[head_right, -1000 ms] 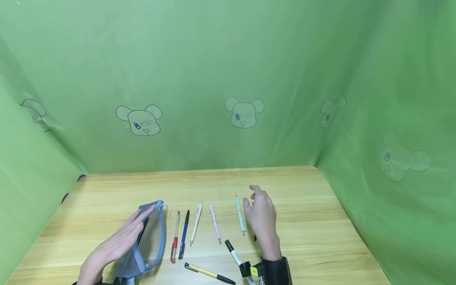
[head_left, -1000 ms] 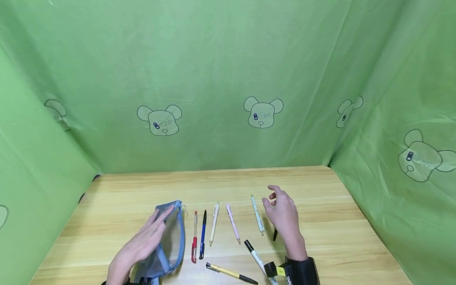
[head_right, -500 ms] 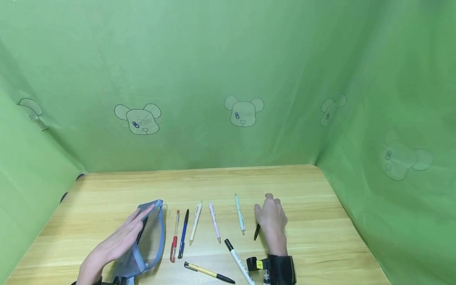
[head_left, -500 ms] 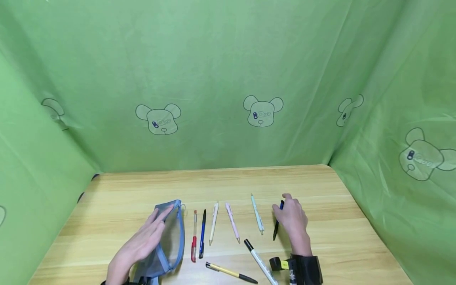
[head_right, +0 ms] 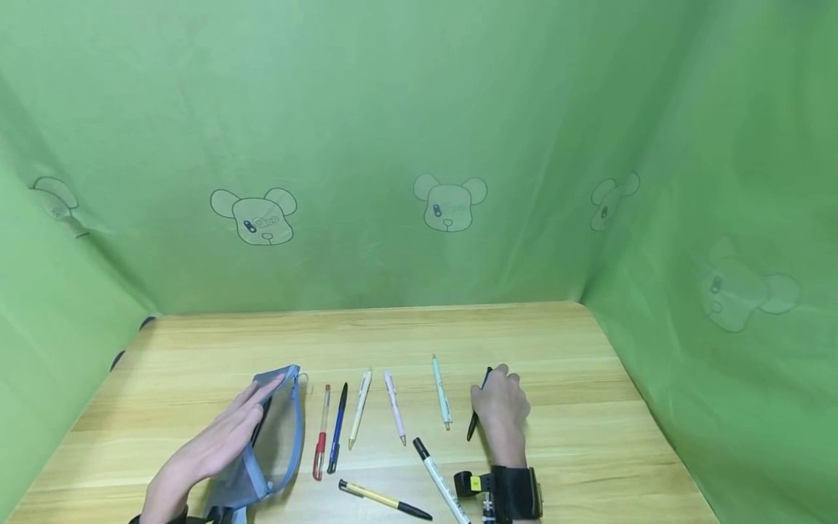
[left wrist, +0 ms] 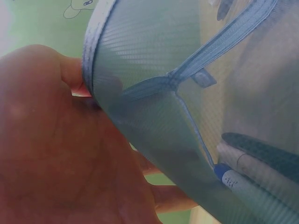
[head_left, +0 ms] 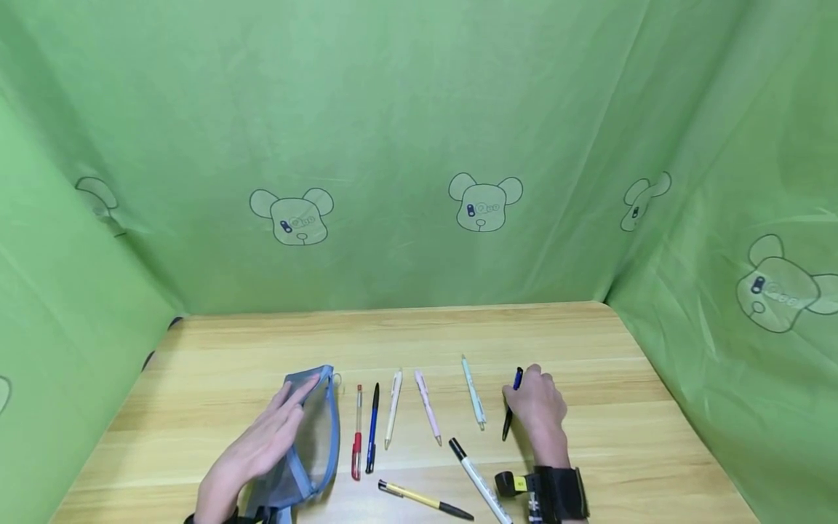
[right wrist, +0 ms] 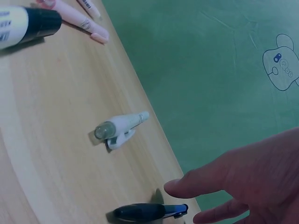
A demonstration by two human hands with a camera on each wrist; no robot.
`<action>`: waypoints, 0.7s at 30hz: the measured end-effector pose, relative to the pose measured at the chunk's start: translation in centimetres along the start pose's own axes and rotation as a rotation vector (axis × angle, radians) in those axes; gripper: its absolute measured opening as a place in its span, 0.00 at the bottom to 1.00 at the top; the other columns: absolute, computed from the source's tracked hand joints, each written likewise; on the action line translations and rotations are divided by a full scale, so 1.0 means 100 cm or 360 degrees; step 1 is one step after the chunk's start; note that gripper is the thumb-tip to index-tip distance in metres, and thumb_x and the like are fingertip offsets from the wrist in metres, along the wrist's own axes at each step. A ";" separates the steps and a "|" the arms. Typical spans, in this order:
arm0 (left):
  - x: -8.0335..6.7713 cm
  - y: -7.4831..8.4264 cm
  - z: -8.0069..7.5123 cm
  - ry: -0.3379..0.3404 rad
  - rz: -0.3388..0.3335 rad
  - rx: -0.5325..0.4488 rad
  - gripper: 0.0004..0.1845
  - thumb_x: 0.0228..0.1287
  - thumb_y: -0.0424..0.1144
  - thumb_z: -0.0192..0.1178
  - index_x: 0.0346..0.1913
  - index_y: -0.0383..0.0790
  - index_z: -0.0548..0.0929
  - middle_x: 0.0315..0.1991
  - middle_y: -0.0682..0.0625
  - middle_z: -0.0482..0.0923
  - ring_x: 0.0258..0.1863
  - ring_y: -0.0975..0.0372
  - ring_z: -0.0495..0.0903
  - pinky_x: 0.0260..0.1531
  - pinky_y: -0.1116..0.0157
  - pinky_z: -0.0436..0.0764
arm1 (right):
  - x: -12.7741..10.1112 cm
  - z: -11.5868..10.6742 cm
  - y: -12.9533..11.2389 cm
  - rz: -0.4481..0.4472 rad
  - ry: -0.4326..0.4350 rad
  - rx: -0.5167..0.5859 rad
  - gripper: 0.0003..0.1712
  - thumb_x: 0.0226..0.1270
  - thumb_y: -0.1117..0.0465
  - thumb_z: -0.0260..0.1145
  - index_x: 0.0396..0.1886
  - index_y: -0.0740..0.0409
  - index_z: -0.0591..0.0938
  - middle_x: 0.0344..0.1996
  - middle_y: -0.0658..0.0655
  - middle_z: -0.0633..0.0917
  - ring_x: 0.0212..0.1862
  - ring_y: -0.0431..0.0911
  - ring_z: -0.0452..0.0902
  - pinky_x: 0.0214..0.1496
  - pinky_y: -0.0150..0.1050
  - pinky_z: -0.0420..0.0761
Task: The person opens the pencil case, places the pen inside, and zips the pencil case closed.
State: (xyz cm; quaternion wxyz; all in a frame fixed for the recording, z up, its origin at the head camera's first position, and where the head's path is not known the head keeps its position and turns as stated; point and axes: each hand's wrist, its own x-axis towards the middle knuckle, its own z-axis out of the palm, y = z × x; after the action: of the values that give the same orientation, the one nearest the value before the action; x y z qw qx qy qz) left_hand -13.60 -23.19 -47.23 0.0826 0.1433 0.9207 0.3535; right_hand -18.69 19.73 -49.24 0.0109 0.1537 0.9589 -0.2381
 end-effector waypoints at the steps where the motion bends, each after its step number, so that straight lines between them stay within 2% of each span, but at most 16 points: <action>1: 0.000 0.000 0.000 0.0000 0.0000 0.0000 0.29 0.84 0.42 0.28 0.83 0.40 0.52 0.82 0.38 0.47 0.78 0.33 0.40 0.68 0.28 0.46 | 0.000 0.000 0.000 -0.0002 -0.0003 -0.0001 0.32 0.68 0.56 0.68 0.58 0.79 0.71 0.46 0.78 0.78 0.33 0.61 0.78 0.29 0.52 0.79; 8: 0.000 0.000 0.000 0.0000 -0.0010 0.0004 0.29 0.84 0.42 0.27 0.83 0.41 0.52 0.82 0.39 0.47 0.78 0.33 0.40 0.68 0.28 0.46 | 0.001 0.002 0.000 -0.0020 -0.0030 -0.0044 0.30 0.67 0.58 0.68 0.56 0.80 0.71 0.47 0.79 0.77 0.33 0.60 0.77 0.30 0.51 0.81; 15: 0.000 0.000 -0.001 0.0002 -0.0014 -0.0006 0.29 0.84 0.42 0.28 0.83 0.41 0.52 0.82 0.38 0.47 0.78 0.33 0.40 0.68 0.27 0.46 | 0.000 0.002 -0.003 -0.0029 -0.0024 -0.0001 0.14 0.65 0.65 0.64 0.41 0.74 0.75 0.29 0.65 0.77 0.26 0.54 0.73 0.23 0.42 0.73; 21: 0.000 0.000 -0.001 0.0008 0.0005 -0.0004 0.29 0.84 0.42 0.28 0.82 0.40 0.52 0.81 0.38 0.48 0.78 0.33 0.41 0.68 0.28 0.47 | -0.001 0.003 -0.003 -0.0021 -0.0008 0.0034 0.07 0.63 0.69 0.62 0.35 0.70 0.74 0.22 0.60 0.74 0.22 0.51 0.70 0.21 0.39 0.69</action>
State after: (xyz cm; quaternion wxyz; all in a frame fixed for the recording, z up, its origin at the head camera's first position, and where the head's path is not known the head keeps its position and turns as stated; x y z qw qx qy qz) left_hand -13.66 -23.24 -47.18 0.0800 0.1437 0.9202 0.3551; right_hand -18.73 19.29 -49.38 0.0101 0.1467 0.9573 -0.2489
